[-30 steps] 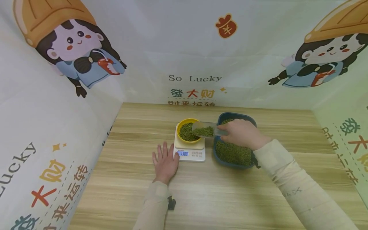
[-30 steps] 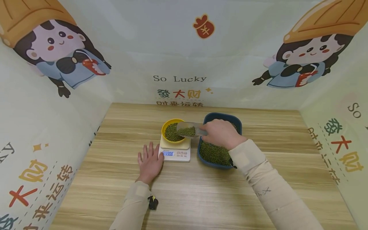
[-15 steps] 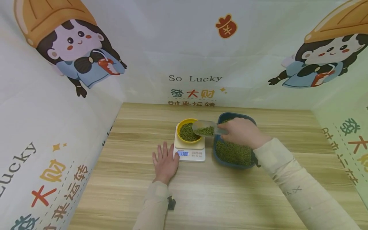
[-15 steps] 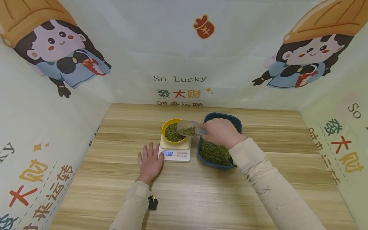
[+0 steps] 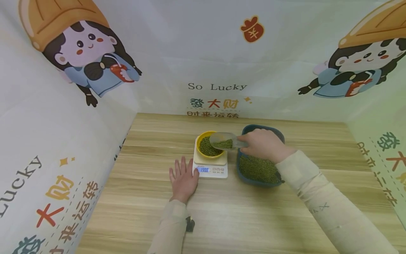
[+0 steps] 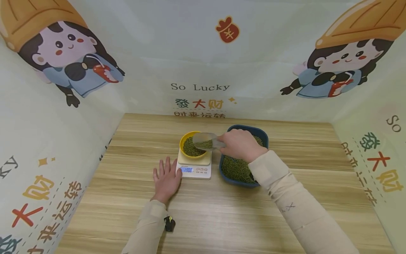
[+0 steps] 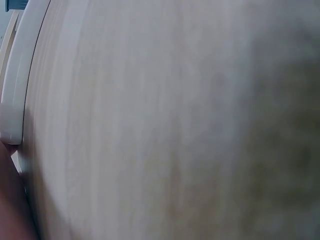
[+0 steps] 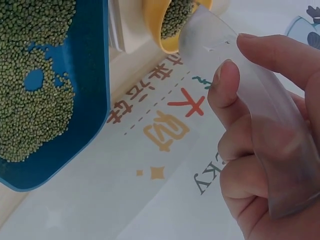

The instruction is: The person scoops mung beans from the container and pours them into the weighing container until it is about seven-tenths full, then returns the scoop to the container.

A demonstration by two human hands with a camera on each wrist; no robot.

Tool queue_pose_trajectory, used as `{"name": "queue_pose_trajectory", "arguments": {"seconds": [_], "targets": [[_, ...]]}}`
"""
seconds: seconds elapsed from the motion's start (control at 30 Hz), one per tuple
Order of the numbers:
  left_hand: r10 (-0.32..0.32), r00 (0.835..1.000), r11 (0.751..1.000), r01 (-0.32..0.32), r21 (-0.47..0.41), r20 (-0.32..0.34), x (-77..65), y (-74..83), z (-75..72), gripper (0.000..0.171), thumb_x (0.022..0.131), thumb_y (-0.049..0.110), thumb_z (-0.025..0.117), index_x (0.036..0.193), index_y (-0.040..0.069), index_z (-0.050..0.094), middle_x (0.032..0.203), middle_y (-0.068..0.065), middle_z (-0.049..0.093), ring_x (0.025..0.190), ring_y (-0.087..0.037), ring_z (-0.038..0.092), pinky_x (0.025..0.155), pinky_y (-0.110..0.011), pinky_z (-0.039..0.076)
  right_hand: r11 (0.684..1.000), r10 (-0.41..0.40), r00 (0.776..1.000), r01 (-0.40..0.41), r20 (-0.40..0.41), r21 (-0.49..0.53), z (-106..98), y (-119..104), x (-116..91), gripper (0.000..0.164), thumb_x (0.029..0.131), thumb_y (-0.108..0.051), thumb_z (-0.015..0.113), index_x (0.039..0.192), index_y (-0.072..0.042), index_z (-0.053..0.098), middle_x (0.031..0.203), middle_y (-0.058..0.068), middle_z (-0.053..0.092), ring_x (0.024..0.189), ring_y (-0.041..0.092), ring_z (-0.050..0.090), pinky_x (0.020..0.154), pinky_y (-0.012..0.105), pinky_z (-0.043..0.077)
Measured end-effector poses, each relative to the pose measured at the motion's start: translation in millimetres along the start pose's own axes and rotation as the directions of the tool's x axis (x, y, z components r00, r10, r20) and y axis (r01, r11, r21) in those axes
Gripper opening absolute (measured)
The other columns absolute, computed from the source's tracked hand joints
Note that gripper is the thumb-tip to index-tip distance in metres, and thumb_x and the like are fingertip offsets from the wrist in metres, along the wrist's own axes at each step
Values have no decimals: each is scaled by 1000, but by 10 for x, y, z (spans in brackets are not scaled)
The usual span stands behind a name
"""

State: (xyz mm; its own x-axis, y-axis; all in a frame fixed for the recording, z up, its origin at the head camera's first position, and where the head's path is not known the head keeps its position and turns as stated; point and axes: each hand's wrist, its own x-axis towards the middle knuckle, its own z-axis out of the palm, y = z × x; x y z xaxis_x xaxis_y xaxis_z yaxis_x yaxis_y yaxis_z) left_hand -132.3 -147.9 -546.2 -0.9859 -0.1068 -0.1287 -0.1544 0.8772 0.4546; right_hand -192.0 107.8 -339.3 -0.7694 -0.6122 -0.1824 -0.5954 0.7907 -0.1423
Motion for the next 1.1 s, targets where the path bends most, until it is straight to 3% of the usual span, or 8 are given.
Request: {"name": "queue_pose_trajectory", "arguments": {"seconds": [0.27, 0.73, 1.1], "targets": [[11, 1000, 1000, -11, -2, -13, -4, -5, 6, 56, 101, 41, 27, 150, 16, 28, 159, -10, 4, 141, -32, -9, 111, -58, -8, 1000, -17, 999, 16, -39, -16, 36, -33, 43, 41, 89, -23, 62, 127, -10, 61, 49, -4, 46, 41, 7, 30, 38, 23, 24], [4, 1000, 1000, -4, -19, -9, -10, 11, -7, 55, 101, 40, 26, 150, 15, 28, 159, -10, 4, 141, -33, -9, 111, -59, -8, 999, 32, 996, -33, -84, -12, 67, -88, 149, 35, 89, -24, 61, 122, -9, 64, 66, 1, 63, 45, 10, 45, 39, 27, 34], [-2, 1000, 1000, 2, -1, -11, -8, 17, -6, 56, 100, 42, 25, 150, 17, 28, 159, -9, 4, 142, -32, -9, 111, -57, -8, 998, 58, 989, -60, -137, -6, 121, -133, 192, 22, 87, -23, 66, 103, -8, 68, 51, -3, 50, 42, 10, 38, 37, 24, 28]]}}
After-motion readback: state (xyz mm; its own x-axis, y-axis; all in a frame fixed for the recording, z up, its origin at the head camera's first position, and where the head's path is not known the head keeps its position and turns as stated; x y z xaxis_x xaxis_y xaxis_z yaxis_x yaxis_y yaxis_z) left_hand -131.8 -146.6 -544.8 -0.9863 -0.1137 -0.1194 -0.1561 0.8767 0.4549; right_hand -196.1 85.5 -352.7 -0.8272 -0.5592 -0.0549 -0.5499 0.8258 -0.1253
